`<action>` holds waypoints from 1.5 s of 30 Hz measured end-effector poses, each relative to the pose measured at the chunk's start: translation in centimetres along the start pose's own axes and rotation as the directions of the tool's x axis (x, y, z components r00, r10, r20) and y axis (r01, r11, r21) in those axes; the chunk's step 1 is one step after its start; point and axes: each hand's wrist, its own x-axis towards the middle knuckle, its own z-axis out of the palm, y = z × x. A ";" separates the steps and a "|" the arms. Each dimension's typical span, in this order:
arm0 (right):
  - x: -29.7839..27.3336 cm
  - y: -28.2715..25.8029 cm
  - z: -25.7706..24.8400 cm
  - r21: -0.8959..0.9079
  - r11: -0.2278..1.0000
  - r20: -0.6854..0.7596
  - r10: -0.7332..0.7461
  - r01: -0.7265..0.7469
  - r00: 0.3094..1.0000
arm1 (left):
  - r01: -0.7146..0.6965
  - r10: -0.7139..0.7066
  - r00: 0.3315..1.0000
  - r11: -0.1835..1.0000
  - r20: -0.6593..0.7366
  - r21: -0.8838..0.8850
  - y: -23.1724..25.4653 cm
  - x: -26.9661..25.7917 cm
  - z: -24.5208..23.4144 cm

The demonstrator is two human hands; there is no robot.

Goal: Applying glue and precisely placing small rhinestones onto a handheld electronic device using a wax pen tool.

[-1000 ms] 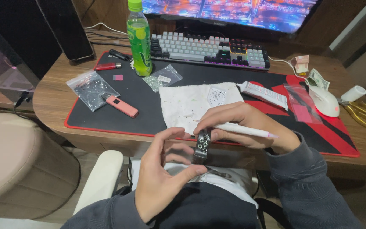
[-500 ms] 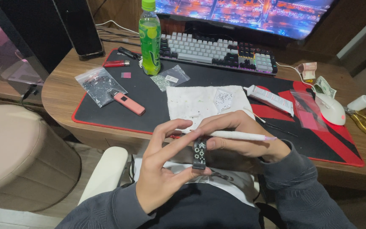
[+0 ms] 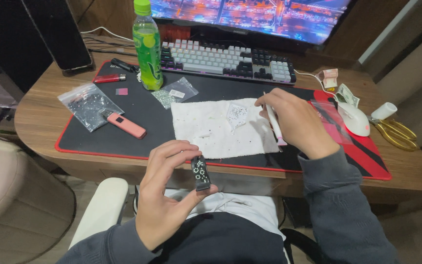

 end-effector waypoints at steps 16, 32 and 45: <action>0.4 4.9 0.9 0.003 0.991 -0.054 0.130 -0.130 0.990 | 0.081 -0.082 0.996 0.997 0.041 0.008 -0.7 -0.1 0.2; 0.6 10.1 4.6 0.057 0.955 0.143 0.281 -0.292 0.949 | 0.101 -0.101 0.994 0.995 0.047 0.012 -0.8 -0.2 0.4; 0.8 5.4 0.1 0.588 0.809 -0.171 0.101 0.019 0.980 | 0.232 -0.232 0.972 0.973 -0.026 -0.018 -2.4 0.7 -0.8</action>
